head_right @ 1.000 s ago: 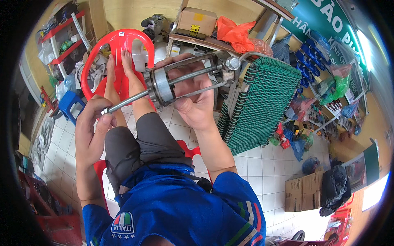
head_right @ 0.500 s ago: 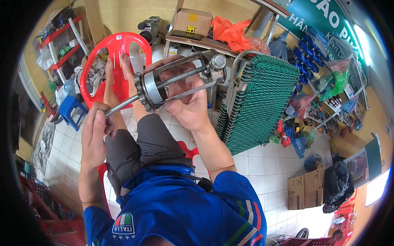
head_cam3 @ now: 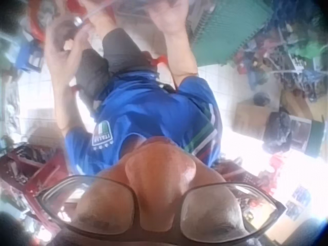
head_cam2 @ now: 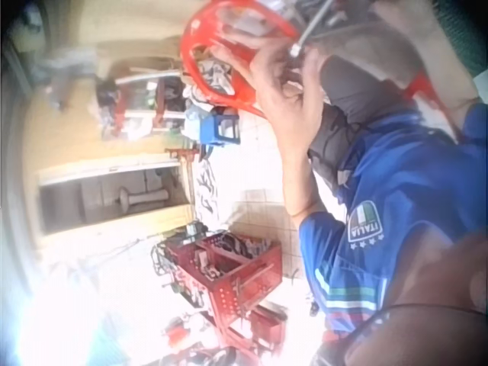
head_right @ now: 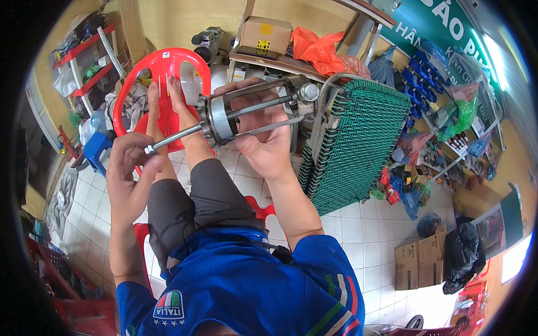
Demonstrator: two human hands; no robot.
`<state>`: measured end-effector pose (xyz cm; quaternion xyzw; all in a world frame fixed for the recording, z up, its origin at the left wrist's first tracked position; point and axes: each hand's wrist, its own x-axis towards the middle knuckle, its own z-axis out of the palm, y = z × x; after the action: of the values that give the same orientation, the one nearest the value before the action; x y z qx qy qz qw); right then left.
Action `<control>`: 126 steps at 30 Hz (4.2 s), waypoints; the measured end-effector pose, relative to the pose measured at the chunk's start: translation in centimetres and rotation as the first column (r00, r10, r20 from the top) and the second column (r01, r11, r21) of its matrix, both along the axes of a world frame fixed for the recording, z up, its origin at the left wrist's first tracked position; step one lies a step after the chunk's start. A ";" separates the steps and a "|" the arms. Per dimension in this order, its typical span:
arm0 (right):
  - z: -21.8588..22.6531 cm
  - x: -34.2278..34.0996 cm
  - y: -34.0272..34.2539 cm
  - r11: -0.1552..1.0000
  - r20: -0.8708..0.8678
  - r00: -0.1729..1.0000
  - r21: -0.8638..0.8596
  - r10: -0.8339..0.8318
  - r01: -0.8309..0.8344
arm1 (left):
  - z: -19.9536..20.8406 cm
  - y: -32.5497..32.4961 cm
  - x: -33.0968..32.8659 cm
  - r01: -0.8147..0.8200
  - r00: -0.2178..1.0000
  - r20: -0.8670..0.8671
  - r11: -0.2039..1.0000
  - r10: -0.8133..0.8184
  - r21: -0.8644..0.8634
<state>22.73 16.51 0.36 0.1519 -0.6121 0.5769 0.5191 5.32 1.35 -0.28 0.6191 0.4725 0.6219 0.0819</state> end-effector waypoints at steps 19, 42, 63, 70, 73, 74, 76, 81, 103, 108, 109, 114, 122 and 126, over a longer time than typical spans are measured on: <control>0.1 -0.2 -0.4 0.994 -0.030 0.995 -0.052 0.095 -0.096 | 0.0 0.1 -1.9 0.024 0.991 -0.136 0.999 -0.018 0.042; -0.1 0.2 -0.1 0.999 -0.013 1.000 0.025 -0.028 0.028 | -0.1 0.1 -1.6 -0.029 0.980 -0.185 0.975 0.071 0.221; -0.3 0.3 0.0 0.997 -0.056 0.995 -0.004 0.077 -0.077 | -0.8 0.8 -4.1 -0.061 0.874 -0.437 0.940 0.213 0.335; -0.7 0.7 0.3 0.988 -0.123 0.989 -0.120 0.078 -0.093 | -0.1 0.5 -1.1 -0.109 0.945 -0.248 0.919 0.214 0.378; -0.5 1.8 1.0 0.999 -0.090 0.995 -0.006 0.043 -0.044 | -1.0 1.4 -0.1 -0.092 0.942 -0.247 0.885 0.226 0.457; -0.5 2.0 1.3 0.999 -0.084 0.996 -0.003 0.042 -0.042 | -1.5 1.4 0.4 -0.100 0.954 -0.209 0.886 0.215 0.452; -0.1 2.7 1.7 0.997 -0.030 0.997 0.035 0.065 -0.064 | -1.9 1.2 0.3 -0.064 0.972 -0.181 0.914 0.148 0.401; 0.2 3.5 1.8 0.999 -0.025 0.999 0.032 0.040 -0.039 | -2.2 1.2 0.3 0.065 0.992 -0.118 0.966 -0.036 0.249; 0.2 3.6 2.0 0.991 -0.077 0.988 0.031 0.135 -0.133 | -1.2 0.8 0.8 -0.036 0.992 0.123 0.930 -0.010 0.365; 0.2 3.6 2.0 0.987 -0.059 0.986 0.051 0.153 -0.150 | -0.9 0.8 0.7 -0.034 0.990 0.138 0.929 -0.019 0.369; 0.2 3.4 2.1 0.987 -0.055 0.987 0.054 0.151 -0.148 | -0.9 0.5 0.5 -0.035 0.991 0.133 0.929 -0.015 0.368; 0.1 3.1 2.1 0.988 -0.063 0.986 0.033 0.152 -0.150 | -0.8 0.6 0.6 -0.040 0.997 0.082 0.921 0.009 0.386; 0.0 3.1 1.9 0.991 -0.069 0.989 0.050 0.128 -0.124 | -1.5 1.1 -0.2 0.005 0.968 -0.225 0.896 0.106 0.445; 0.0 2.9 1.8 0.996 -0.083 0.993 0.039 0.088 -0.085 | -0.7 1.1 0.7 -0.034 0.983 -0.140 0.873 0.117 0.487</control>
<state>25.65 18.33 0.33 0.2117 -0.5924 0.5810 0.5164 6.02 2.41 -0.94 0.6503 0.3317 0.6692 -0.1388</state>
